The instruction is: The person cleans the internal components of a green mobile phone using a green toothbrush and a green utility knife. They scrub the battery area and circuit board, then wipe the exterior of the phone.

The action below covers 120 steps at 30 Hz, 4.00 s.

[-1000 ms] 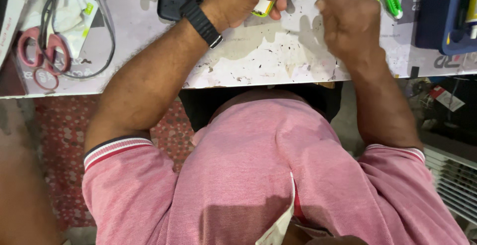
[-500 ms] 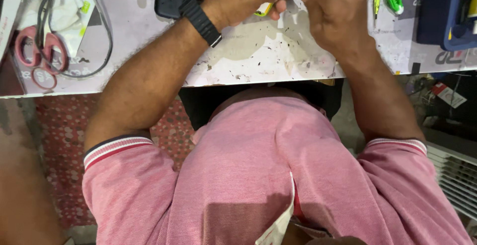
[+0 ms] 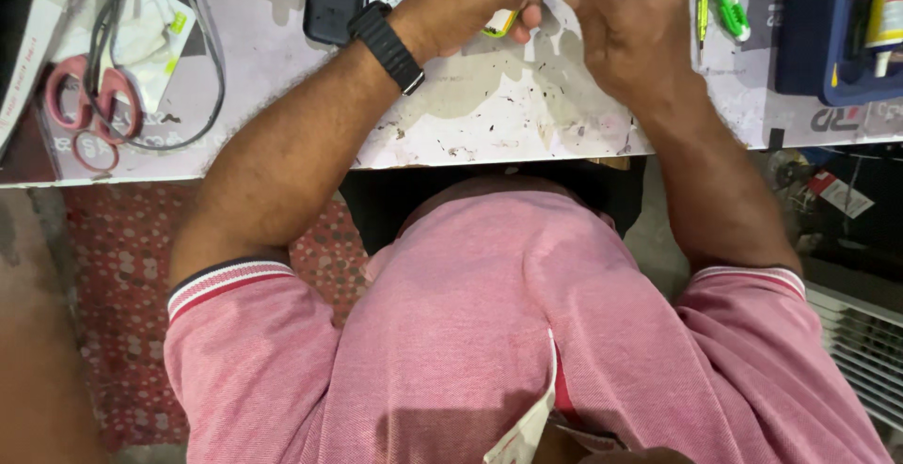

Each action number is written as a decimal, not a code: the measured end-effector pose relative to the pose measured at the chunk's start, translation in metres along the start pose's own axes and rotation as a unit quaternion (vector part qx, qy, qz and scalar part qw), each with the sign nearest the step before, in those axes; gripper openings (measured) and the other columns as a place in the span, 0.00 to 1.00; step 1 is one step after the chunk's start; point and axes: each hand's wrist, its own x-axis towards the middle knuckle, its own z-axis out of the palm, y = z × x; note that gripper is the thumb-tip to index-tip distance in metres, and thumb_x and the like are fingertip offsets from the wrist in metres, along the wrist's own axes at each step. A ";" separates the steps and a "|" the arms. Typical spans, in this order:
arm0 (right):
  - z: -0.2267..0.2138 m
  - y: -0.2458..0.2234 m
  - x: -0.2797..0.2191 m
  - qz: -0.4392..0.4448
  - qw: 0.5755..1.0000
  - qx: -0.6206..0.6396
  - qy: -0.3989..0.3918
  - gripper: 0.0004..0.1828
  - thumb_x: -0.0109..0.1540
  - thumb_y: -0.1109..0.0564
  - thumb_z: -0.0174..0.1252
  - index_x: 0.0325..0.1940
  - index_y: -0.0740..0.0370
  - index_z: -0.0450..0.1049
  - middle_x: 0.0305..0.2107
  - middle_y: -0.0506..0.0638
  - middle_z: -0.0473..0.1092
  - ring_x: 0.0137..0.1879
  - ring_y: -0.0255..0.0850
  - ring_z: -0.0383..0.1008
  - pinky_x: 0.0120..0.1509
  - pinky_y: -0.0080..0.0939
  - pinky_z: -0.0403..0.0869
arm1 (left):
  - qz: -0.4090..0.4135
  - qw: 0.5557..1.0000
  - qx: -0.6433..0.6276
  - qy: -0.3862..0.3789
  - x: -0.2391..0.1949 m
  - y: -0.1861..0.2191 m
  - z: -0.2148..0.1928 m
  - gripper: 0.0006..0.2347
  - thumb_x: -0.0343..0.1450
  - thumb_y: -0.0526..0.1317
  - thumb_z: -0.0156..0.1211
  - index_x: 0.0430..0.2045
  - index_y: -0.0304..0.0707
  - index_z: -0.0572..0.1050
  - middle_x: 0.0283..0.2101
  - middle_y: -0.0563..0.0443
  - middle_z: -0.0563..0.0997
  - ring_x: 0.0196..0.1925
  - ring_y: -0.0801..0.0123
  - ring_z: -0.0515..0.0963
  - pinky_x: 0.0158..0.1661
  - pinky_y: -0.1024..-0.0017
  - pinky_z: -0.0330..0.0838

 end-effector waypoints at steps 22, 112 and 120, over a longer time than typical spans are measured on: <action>-0.016 -0.003 -0.008 0.046 0.999 0.008 -0.028 0.12 0.70 0.72 0.62 0.57 0.68 0.75 0.30 0.58 0.72 0.35 0.52 0.75 0.38 0.48 0.70 | 0.017 0.998 -0.055 -0.009 -0.002 0.005 -0.007 0.14 0.68 0.29 0.51 0.45 0.28 0.79 0.30 0.47 0.83 0.29 0.70 0.84 0.32 0.71 0.84; 0.006 0.017 -0.010 0.036 0.996 0.083 -0.001 0.07 0.74 0.67 0.64 0.56 0.68 0.74 0.33 0.56 0.73 0.37 0.48 0.76 0.41 0.46 0.73 | 0.062 0.996 -0.058 -0.020 -0.005 0.020 -0.002 0.18 0.67 0.21 0.51 0.51 0.22 0.75 0.54 0.39 0.82 0.33 0.69 0.84 0.33 0.70 0.85; 0.011 0.023 -0.019 0.040 0.996 0.078 0.008 0.09 0.70 0.70 0.63 0.55 0.68 0.75 0.34 0.57 0.74 0.39 0.51 0.76 0.43 0.49 0.73 | 0.037 0.999 -0.035 -0.009 -0.006 0.019 -0.003 0.17 0.67 0.25 0.52 0.49 0.25 0.78 0.39 0.42 0.83 0.32 0.68 0.83 0.34 0.70 0.84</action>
